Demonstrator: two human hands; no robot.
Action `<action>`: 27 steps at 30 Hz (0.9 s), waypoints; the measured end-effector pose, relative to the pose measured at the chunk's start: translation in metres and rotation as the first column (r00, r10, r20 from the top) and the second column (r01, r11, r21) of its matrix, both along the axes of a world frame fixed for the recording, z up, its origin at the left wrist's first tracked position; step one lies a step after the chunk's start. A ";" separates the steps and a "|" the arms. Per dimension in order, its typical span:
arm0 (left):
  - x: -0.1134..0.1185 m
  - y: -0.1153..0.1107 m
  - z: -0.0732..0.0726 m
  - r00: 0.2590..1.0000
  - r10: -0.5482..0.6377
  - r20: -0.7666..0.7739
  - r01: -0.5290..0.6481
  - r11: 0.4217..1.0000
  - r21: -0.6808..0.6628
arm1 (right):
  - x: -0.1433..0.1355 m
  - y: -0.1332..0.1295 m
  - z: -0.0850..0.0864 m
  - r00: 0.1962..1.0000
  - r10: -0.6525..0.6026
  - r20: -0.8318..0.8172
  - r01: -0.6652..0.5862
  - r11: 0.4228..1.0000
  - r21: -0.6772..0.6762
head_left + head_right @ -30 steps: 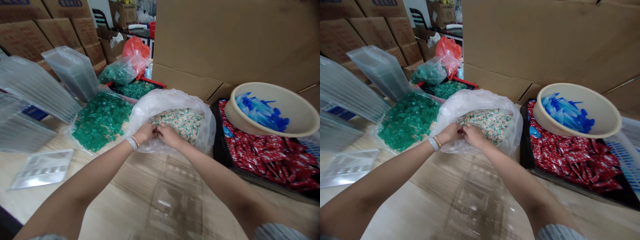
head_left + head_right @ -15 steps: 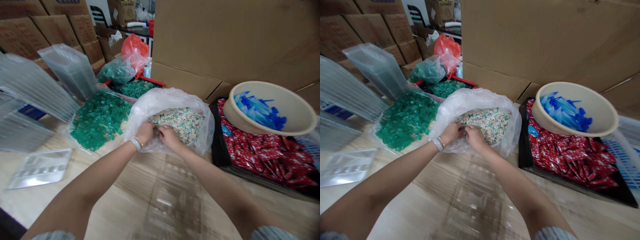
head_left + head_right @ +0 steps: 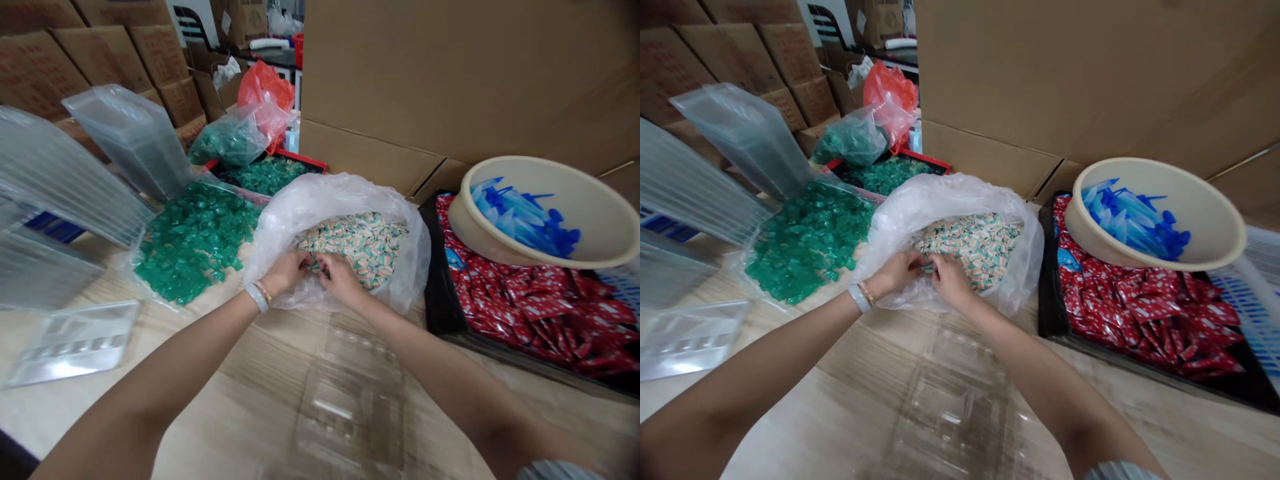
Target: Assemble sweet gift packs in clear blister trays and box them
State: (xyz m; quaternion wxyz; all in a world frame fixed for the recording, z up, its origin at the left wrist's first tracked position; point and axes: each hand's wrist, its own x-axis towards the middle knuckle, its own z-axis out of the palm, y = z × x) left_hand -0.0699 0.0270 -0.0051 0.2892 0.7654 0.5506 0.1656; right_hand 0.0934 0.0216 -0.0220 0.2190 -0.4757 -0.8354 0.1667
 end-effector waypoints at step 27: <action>0.001 0.001 0.007 0.980 -0.184 0.079 0.186 0.982 -0.022 | -0.009 -0.008 0.014 0.973 -0.094 0.210 0.097 0.995 -0.003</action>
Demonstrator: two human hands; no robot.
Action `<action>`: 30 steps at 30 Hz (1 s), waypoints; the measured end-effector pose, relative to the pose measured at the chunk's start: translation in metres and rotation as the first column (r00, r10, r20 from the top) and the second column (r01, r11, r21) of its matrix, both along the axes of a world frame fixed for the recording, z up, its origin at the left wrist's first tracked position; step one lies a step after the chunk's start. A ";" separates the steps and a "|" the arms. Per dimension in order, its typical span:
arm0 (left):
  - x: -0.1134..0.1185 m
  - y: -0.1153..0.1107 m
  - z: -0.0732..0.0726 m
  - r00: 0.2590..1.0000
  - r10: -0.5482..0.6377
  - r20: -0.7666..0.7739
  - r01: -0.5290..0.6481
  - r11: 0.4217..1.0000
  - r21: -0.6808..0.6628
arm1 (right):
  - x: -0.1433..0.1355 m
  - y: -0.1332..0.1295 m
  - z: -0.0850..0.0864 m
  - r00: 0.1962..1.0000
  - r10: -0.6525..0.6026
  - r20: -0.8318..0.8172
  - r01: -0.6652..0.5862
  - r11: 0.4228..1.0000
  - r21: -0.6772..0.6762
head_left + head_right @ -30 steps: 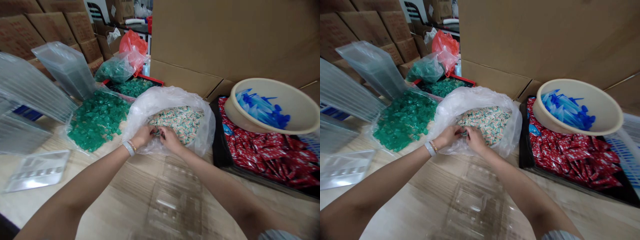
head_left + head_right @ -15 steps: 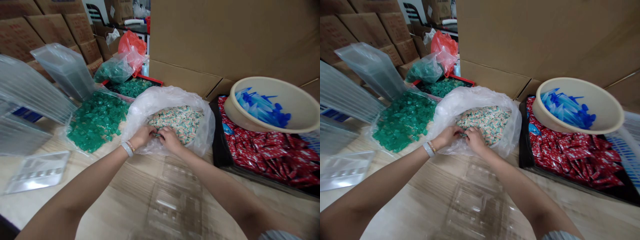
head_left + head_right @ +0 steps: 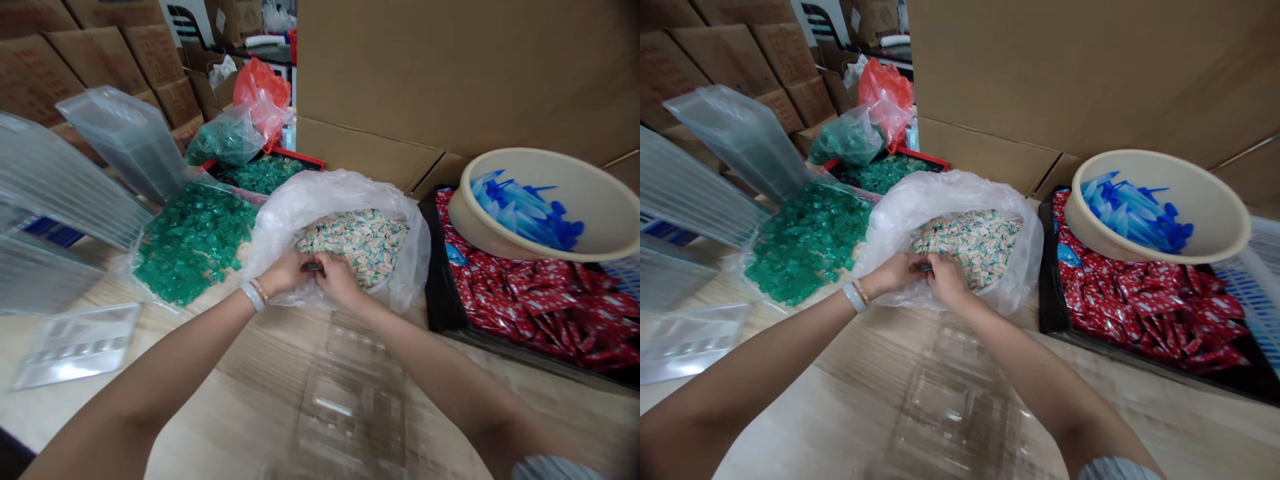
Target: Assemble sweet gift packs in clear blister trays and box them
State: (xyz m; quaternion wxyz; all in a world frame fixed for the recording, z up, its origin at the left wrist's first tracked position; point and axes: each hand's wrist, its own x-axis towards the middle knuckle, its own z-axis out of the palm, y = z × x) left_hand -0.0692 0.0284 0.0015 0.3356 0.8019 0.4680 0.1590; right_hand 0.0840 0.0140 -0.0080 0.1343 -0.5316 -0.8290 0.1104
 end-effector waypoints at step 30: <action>-0.022 -0.013 0.002 0.978 0.123 -0.169 -0.089 0.976 0.197 | -0.004 0.026 0.007 0.991 0.102 0.090 -0.110 0.990 0.091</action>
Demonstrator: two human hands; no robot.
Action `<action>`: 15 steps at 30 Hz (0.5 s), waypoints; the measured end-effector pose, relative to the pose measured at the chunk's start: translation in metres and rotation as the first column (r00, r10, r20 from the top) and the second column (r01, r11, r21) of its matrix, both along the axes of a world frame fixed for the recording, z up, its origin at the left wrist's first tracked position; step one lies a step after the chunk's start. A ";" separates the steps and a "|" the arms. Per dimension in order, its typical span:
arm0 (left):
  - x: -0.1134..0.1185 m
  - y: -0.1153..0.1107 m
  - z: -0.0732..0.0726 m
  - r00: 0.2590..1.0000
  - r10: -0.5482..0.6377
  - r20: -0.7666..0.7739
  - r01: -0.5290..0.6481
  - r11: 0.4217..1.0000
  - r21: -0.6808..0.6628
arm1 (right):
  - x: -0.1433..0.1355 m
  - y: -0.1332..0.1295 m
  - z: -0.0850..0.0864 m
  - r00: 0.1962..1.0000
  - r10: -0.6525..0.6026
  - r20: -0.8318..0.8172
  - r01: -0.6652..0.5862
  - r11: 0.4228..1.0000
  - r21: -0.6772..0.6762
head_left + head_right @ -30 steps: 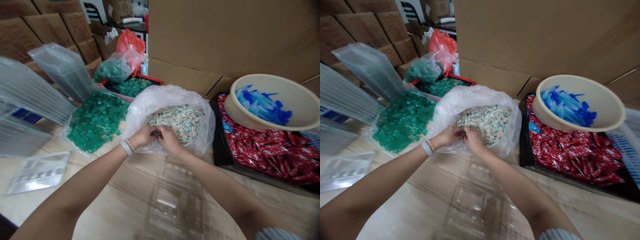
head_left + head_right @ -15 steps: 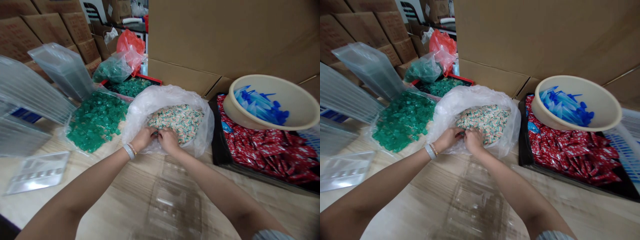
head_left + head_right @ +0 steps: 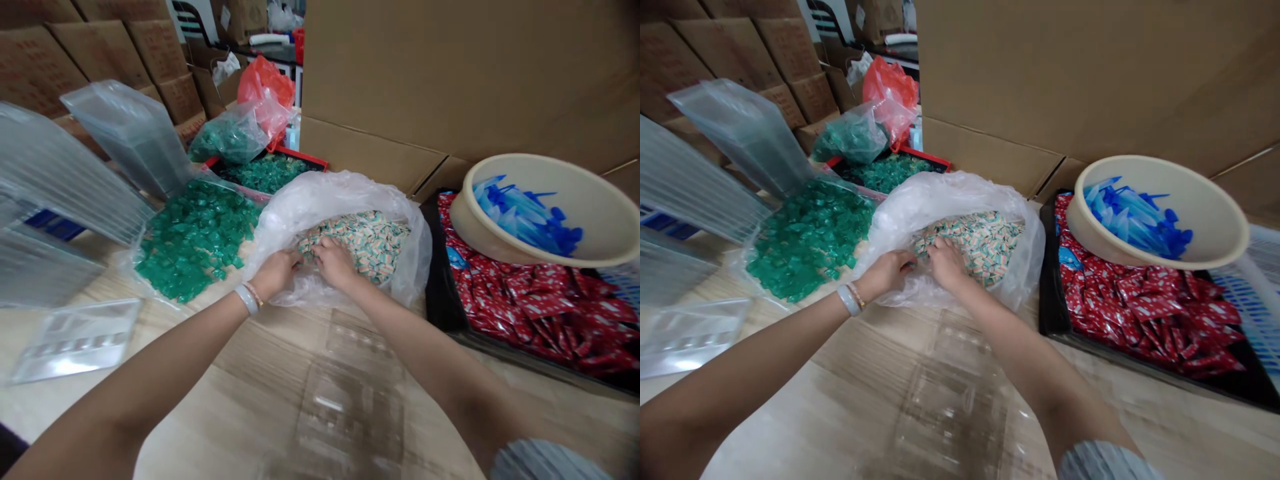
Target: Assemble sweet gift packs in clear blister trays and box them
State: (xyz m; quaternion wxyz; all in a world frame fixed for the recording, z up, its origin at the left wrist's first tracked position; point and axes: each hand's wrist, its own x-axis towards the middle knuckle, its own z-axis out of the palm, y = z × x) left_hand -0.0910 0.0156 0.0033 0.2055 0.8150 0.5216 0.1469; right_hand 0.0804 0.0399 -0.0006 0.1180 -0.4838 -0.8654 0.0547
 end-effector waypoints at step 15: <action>-0.003 -0.001 -0.010 0.995 -0.002 0.103 0.002 1.000 0.006 | 0.007 0.022 0.005 0.984 0.164 -0.066 -0.168 0.983 -0.069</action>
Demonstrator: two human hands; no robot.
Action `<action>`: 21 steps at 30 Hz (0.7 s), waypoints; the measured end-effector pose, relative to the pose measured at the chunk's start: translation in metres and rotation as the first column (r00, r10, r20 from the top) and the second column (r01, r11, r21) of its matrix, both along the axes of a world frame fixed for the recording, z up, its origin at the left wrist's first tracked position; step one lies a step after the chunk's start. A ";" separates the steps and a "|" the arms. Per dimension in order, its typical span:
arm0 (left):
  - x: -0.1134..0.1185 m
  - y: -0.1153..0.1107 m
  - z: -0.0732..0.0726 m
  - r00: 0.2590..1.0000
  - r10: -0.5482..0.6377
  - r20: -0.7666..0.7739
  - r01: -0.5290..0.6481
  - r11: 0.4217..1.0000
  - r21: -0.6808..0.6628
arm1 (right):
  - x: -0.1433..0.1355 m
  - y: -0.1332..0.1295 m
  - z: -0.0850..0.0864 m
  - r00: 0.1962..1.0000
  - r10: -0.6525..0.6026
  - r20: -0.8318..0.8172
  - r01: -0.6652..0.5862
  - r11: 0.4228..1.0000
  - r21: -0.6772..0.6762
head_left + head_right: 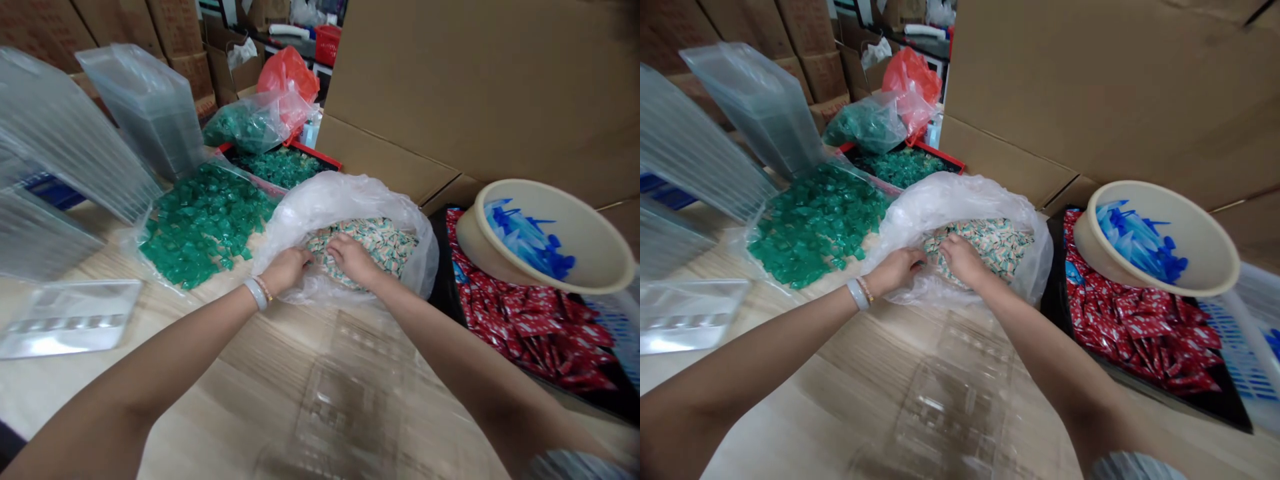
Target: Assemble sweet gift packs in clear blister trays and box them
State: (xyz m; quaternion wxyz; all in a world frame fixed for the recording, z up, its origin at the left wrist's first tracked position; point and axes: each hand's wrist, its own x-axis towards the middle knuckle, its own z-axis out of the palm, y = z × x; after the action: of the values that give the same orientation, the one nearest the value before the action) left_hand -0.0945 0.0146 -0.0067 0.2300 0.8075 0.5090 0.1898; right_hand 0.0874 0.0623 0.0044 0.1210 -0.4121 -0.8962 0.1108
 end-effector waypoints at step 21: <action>-0.003 0.025 0.011 0.984 0.027 -0.174 -0.049 0.991 -0.124 | -0.020 -0.011 0.000 0.957 -0.090 0.275 0.094 0.996 -0.003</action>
State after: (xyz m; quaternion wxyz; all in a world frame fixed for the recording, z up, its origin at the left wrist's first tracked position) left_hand -0.0972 0.0396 0.0047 0.2325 0.7947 0.5534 0.0907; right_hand 0.0673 0.0518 0.0046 -0.0026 -0.4657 -0.8833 0.0542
